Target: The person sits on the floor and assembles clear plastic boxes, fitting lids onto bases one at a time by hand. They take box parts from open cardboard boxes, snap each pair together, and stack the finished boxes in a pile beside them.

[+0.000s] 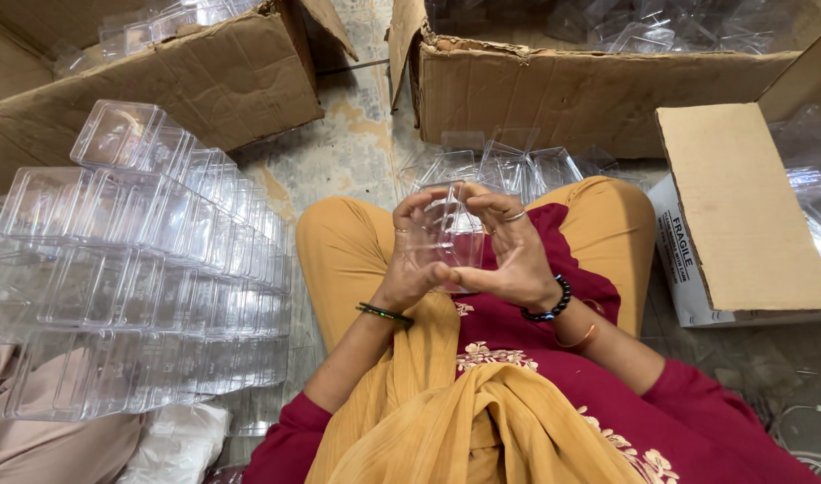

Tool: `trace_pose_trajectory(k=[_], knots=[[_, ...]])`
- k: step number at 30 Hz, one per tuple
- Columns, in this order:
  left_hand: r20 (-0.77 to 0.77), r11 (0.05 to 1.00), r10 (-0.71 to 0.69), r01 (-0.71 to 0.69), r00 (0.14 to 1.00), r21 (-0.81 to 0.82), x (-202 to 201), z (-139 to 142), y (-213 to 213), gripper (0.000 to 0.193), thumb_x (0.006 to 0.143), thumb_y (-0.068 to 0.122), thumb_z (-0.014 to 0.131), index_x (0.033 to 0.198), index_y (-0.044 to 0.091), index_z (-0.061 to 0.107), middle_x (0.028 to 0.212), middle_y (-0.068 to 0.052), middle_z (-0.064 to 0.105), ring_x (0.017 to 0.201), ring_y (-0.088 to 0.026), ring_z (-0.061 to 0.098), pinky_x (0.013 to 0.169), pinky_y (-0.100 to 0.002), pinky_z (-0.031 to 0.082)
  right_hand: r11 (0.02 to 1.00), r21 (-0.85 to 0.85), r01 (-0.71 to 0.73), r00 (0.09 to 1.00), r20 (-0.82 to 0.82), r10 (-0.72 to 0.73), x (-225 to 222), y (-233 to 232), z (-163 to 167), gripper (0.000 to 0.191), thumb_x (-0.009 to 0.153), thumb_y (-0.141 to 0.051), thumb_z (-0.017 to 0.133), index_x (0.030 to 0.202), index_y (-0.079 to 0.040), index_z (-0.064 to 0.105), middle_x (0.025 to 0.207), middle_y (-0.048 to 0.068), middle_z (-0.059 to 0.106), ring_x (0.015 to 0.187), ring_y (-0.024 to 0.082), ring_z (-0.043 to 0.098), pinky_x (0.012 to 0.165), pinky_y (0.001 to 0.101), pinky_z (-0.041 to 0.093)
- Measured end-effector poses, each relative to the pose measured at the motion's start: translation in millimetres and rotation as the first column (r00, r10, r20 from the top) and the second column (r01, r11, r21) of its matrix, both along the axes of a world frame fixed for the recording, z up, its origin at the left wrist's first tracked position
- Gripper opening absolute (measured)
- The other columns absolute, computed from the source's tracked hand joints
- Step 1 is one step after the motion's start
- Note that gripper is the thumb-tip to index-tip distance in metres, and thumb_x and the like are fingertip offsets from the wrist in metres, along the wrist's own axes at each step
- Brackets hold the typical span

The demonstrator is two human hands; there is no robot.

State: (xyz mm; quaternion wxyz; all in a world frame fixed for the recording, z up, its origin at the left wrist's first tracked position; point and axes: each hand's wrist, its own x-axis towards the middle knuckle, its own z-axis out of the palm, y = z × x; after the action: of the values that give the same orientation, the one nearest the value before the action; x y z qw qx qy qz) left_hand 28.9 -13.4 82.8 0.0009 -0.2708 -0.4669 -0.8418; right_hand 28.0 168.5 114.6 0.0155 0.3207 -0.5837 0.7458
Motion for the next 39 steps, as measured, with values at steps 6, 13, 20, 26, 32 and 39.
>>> trace_pose_trajectory(k=[6,13,20,26,32,39], knots=[[0.405,0.965,-0.098,-0.013,0.909,0.261,-1,2,-7,0.083,0.091,0.038,0.082,0.152,0.021,0.028,0.142,-0.012,0.050,0.132,-0.029,0.053,0.109,-0.048,0.047,0.882,0.470,0.029,0.997,-0.078,0.009,-14,9,18,0.090,0.069,-0.015,0.096,0.144,-0.009,0.046,0.163,0.022,0.032,0.153,0.031,0.032,0.125,0.0431,0.028],[0.639,0.949,-0.309,0.190,0.705,0.250,2,9,-21,0.060,0.100,0.044,0.063,0.147,0.021,0.035,0.127,-0.012,0.064,0.116,-0.025,0.067,0.097,-0.045,0.058,0.927,0.314,-0.204,0.958,-0.131,0.256,-32,23,5,0.073,0.072,-0.014,0.095,0.130,-0.012,0.052,0.167,0.018,0.034,0.157,0.029,0.033,0.129,0.0450,0.029],[0.570,0.912,-0.395,0.230,0.720,0.341,-10,-19,-21,0.067,0.110,0.058,0.059,0.145,0.002,0.045,0.116,-0.019,0.065,0.101,-0.034,0.069,0.082,-0.049,0.060,0.946,0.309,-0.097,0.994,-0.009,0.105,-31,16,-35,0.066,0.078,-0.017,0.090,0.132,-0.008,0.053,0.142,0.013,0.059,0.136,0.024,0.058,0.119,0.0389,0.048],[0.272,0.938,0.310,-0.247,0.911,-0.244,-15,-40,-27,0.072,0.092,0.044,0.073,0.147,0.013,0.038,0.141,-0.007,0.047,0.131,-0.018,0.048,0.106,-0.039,0.045,0.939,0.312,-0.143,0.845,0.532,-0.048,-25,12,-50,0.065,0.082,-0.024,0.085,0.136,-0.002,0.057,0.130,0.020,0.064,0.121,0.025,0.063,0.104,0.0407,0.053],[0.719,0.943,0.087,-0.289,0.690,0.163,-22,-51,-32,0.050,0.098,0.043,0.068,0.132,0.008,0.056,0.122,-0.006,0.058,0.112,-0.021,0.058,0.097,-0.040,0.052,0.869,0.479,0.121,0.988,-0.146,-0.057,-10,6,-51,0.077,0.082,-0.016,0.085,0.147,0.002,0.048,0.152,0.026,0.048,0.139,0.038,0.050,0.115,0.0449,0.044],[0.790,0.985,-0.028,-0.117,0.613,0.126,-11,-66,-43,0.038,0.101,0.045,0.069,0.120,0.014,0.061,0.107,0.001,0.063,0.095,-0.015,0.061,0.088,-0.034,0.053,0.692,0.611,0.385,0.890,-0.443,-0.104,-6,8,-54,0.069,0.083,-0.019,0.085,0.142,-0.004,0.053,0.142,0.023,0.059,0.130,0.037,0.061,0.105,0.0407,0.054]])
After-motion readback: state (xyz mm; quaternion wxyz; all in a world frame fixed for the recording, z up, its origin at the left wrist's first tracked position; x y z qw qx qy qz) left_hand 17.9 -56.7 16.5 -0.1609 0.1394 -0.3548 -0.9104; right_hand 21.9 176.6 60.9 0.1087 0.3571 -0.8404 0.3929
